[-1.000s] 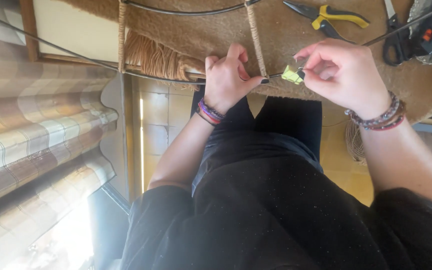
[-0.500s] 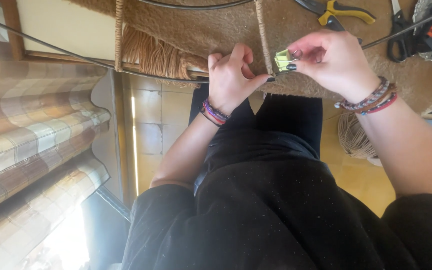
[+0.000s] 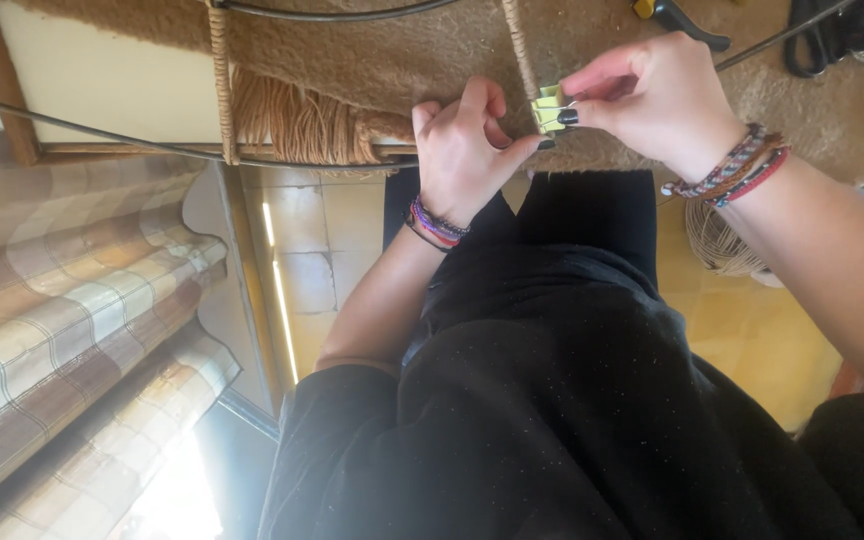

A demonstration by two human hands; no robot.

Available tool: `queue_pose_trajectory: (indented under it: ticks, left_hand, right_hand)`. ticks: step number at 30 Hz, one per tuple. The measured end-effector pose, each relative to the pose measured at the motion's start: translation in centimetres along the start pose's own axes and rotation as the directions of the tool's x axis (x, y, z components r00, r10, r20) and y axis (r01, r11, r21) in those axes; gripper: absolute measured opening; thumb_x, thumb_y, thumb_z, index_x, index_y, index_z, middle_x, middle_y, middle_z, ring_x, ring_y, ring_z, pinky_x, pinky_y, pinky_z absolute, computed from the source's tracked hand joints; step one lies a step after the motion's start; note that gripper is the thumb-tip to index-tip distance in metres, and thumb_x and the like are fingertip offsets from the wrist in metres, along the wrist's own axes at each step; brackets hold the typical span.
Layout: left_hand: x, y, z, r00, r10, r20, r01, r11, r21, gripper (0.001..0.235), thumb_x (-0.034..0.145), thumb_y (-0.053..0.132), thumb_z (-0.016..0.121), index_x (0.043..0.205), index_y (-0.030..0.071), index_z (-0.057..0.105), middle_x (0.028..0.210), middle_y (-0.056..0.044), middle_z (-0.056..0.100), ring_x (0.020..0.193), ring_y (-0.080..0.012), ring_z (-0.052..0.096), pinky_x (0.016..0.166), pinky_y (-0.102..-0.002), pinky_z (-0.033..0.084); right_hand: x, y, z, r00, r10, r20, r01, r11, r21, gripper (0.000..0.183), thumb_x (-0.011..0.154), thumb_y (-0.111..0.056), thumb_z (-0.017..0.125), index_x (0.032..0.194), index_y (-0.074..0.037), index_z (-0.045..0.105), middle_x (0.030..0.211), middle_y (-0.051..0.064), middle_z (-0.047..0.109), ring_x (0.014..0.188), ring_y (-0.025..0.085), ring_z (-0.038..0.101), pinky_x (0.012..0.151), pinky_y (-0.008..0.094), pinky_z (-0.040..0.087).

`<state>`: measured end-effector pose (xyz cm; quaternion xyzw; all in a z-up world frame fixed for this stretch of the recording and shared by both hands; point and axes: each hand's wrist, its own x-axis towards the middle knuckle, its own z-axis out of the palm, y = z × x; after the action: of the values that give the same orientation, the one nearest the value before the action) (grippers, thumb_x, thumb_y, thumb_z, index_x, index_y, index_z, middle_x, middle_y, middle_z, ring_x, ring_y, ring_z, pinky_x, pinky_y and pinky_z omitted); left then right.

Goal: The person wraps a rope around a metal frame, secures it with a hot glue gun, and uses binder clips to hold the rope in place while the glue sets.

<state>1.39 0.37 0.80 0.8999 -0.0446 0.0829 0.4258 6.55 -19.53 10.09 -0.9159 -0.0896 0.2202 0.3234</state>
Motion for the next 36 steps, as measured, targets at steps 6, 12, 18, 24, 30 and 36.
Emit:
queue_pose_trajectory:
  ticks: [6, 12, 18, 24, 30, 36]
  left_hand:
    - [0.1, 0.2, -0.3, 1.000, 0.001, 0.003, -0.001, 1.000, -0.019, 0.048, 0.065, 0.035, 0.089, 0.087, 0.019, 0.050, 0.050, 0.016, 0.058, 0.056, -0.0120, 0.064, 0.089, -0.035, 0.038]
    - [-0.1, 0.3, -0.2, 0.999, 0.032, -0.018, -0.032, 0.999, 0.005, 0.048, 0.066, 0.037, 0.090, 0.088, 0.019, 0.051, 0.053, 0.016, 0.058, 0.058, -0.0099, 0.064, 0.087, -0.036, 0.037]
    - [-0.8, 1.1, -0.8, 0.988, 0.148, -0.032, -0.144, 0.983, 0.113, 0.044, 0.077, 0.043, 0.086, 0.098, 0.018, 0.056, 0.069, 0.012, 0.063, 0.066, -0.0107, 0.067, 0.085, -0.039, 0.038]
    - [-1.3, 2.8, 0.4, 0.869, 0.469, -0.159, -0.412, 0.862, 0.296, 0.042, 0.086, 0.056, 0.080, 0.099, 0.021, 0.062, 0.091, 0.005, 0.060, 0.083, -0.0165, 0.064, 0.085, -0.035, 0.044]
    - [-1.3, 8.1, 5.4, 0.732, 0.669, -0.126, -0.652, 0.742, 0.156, 0.027, 0.092, 0.047, 0.075, 0.098, 0.022, 0.067, 0.092, 0.004, 0.058, 0.084, -0.0170, 0.062, 0.083, -0.035, 0.044]
    - [-1.5, 13.7, 11.9, 0.644, 0.765, -0.024, -0.765, 0.641, -0.065, 0.014, 0.095, 0.031, 0.072, 0.098, 0.018, 0.068, 0.093, 0.001, 0.060, 0.083, -0.0210, 0.064, 0.080, -0.035, 0.050]
  right_hand:
    - [0.8, 0.4, 1.5, 0.999, -0.047, 0.002, 0.047, 0.998, -0.029, 0.017, 0.091, -0.011, 0.084, 0.107, -0.014, 0.081, 0.100, 0.002, 0.078, 0.085, 0.011, 0.072, 0.084, 0.025, 0.059]
    - [1.9, 0.5, 2.1, 0.987, 0.007, 0.163, 0.016, 0.990, -0.142, 0.029, 0.096, -0.013, 0.070, 0.124, -0.011, 0.073, 0.115, 0.008, 0.075, 0.097, 0.022, 0.072, 0.097, 0.044, 0.055]
    - [-4.3, -0.2, 1.9, 0.917, -0.353, -0.184, 0.336, 0.935, -0.115, 0.052, 0.099, -0.022, 0.069, 0.141, 0.006, 0.054, 0.124, 0.023, 0.058, 0.108, 0.035, 0.064, 0.094, 0.045, 0.056]
    - [-13.6, 5.0, 1.5, 0.714, -0.273, -0.645, 0.319, 0.947, -0.047, 0.024, 0.101, -0.011, 0.068, 0.123, -0.003, 0.071, 0.128, 0.017, 0.062, 0.115, 0.036, 0.067, 0.094, 0.044, 0.056]
    - [-20.4, 14.4, 0.3, 0.624, -0.136, -0.769, 0.119, 0.990, -0.078, 0.018, 0.096, 0.003, 0.065, 0.110, -0.003, 0.074, 0.124, 0.015, 0.066, 0.111, 0.034, 0.067, 0.094, 0.044, 0.055]
    - [-24.6, 24.8, -0.9, 0.657, -0.074, -0.750, -0.197, 0.944, -0.266, 0.026, 0.092, -0.002, 0.066, 0.118, 0.001, 0.070, 0.123, 0.018, 0.065, 0.114, 0.039, 0.063, 0.095, 0.049, 0.050]
